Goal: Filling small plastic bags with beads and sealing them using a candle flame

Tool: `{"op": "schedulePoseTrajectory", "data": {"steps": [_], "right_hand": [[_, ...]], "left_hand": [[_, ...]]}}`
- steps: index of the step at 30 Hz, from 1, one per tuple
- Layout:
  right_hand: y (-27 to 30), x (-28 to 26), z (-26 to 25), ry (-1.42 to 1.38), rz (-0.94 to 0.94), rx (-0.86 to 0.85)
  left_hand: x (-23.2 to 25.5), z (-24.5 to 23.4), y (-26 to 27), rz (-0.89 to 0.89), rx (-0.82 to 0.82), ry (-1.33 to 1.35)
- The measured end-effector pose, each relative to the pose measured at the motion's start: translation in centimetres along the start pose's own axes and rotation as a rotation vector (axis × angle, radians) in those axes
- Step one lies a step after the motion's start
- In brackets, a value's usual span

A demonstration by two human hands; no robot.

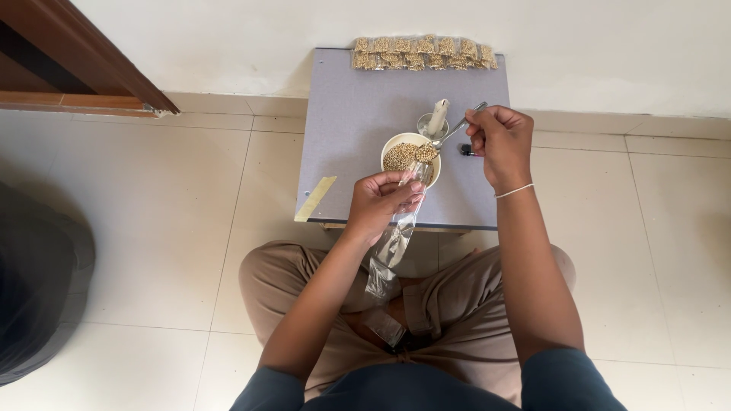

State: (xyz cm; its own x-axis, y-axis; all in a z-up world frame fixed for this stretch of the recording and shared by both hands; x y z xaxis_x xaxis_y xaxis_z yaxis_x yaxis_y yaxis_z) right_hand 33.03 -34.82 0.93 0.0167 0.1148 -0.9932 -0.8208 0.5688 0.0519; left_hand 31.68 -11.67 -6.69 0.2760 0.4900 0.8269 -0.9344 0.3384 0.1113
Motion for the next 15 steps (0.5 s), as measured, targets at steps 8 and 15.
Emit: {"op": "schedulePoseTrajectory", "data": {"steps": [8,15], "right_hand": [[0.2,-0.4,0.5,0.021,-0.008,-0.069],[-0.4,0.0,0.2,0.029,-0.006,-0.068]], "left_hand": [[-0.2,0.1,-0.1,-0.023,0.006,0.024],[-0.2,0.0,-0.1,-0.027,0.009,0.003]]}}
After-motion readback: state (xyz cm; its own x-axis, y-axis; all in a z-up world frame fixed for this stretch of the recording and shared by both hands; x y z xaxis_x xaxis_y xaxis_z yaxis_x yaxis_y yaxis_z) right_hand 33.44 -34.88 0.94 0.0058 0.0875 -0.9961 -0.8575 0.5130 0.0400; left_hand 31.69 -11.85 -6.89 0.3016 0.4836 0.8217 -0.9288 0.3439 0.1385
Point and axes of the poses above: each hand's wrist, its own y-axis away from the middle knuckle, its own z-axis out of the palm, x = y × z, the point moved 10 cm from there along -y, towards the middle knuckle, and after that the axes turned 5 degrees about z, right-handed, at the moved point
